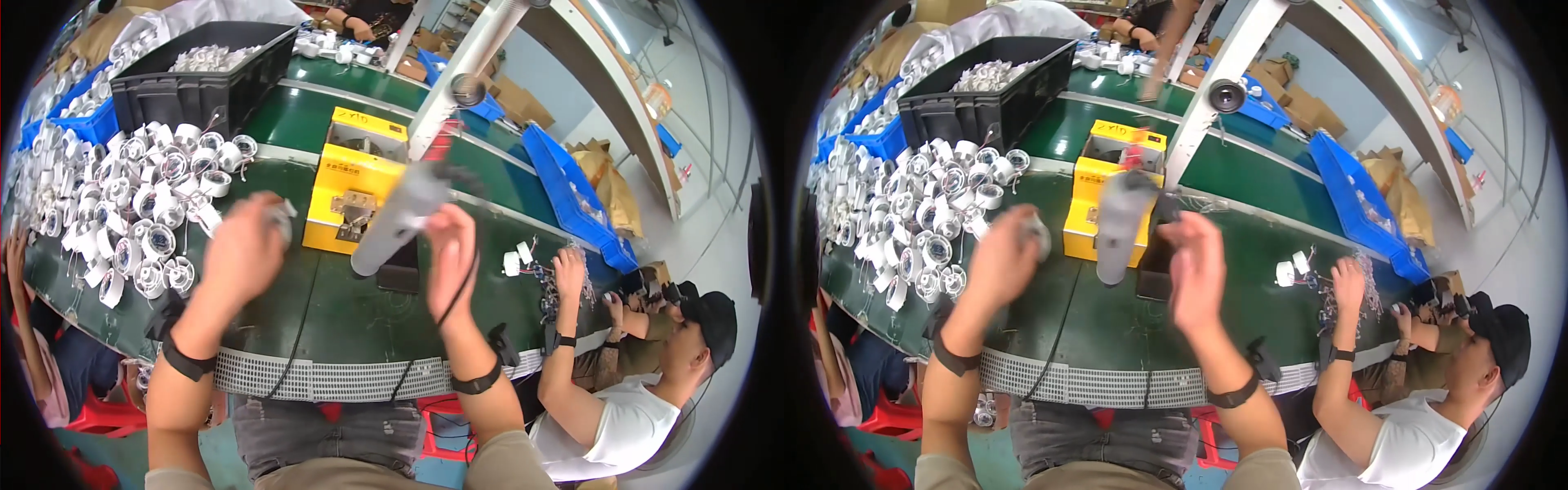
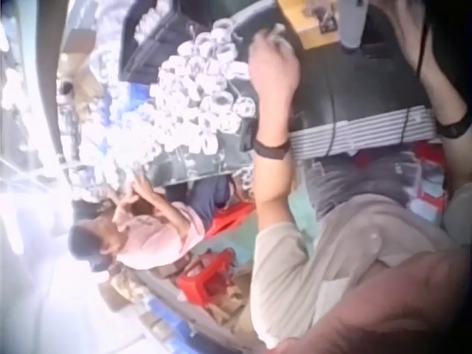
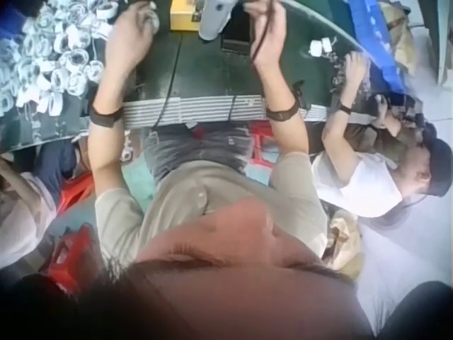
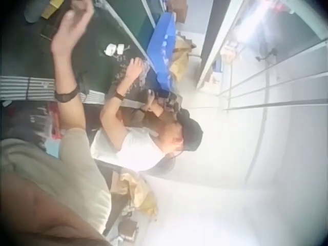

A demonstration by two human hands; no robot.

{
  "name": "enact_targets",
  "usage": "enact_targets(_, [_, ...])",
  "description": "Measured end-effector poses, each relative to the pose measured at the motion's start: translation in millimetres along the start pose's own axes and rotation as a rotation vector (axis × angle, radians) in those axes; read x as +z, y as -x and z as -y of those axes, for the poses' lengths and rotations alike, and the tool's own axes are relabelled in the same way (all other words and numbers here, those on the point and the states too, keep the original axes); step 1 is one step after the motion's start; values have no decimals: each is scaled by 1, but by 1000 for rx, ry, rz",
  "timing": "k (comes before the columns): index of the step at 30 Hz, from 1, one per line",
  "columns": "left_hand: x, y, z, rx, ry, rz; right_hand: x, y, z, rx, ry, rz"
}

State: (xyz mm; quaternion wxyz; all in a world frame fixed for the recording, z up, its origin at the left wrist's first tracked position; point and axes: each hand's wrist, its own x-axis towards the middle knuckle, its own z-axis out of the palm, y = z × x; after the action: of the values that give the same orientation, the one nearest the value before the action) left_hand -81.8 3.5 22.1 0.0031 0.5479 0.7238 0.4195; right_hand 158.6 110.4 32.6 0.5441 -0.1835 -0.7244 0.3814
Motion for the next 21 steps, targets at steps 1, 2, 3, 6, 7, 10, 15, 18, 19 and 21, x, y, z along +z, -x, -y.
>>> enact_targets(1, [-4, -5, 20, -9, -75, -117, -20, -3, 0, 148, 205, -130])
enact_targets(2, [-14, -12, 25, -5, -134, -175, -57, -6, -23, 110, 509, -218])
enact_targets(3, [-22, -13, 25, -79, -166, -274, -80, -8, -27, 43, 834, -266])
enact_targets(6, [-31, -11, 16, -113, -230, -359, -156, -3, -45, 84, 1411, -79])
enact_targets(7, [-32, -7, 17, -65, -265, -397, -175, 2, -53, 184, 1578, -20])
enact_targets(10, [-28, -4, -1, -140, -75, 59, -221, 1, -54, 662, 1552, 155])
enact_targets(15, [-31, 7, -15, 237, 134, 833, -249, 5, -69, 564, 1316, 256])
enact_targets(18, [-15, 13, -22, 366, 201, 1004, -198, 4, -70, 626, 647, 323])
enact_targets(19, [-7, 15, -26, 411, 274, 955, -160, 1, -46, 719, 483, 346])
enact_targets(21, [7, 24, -37, 470, 344, 915, -97, -1, -7, 806, 236, 394])
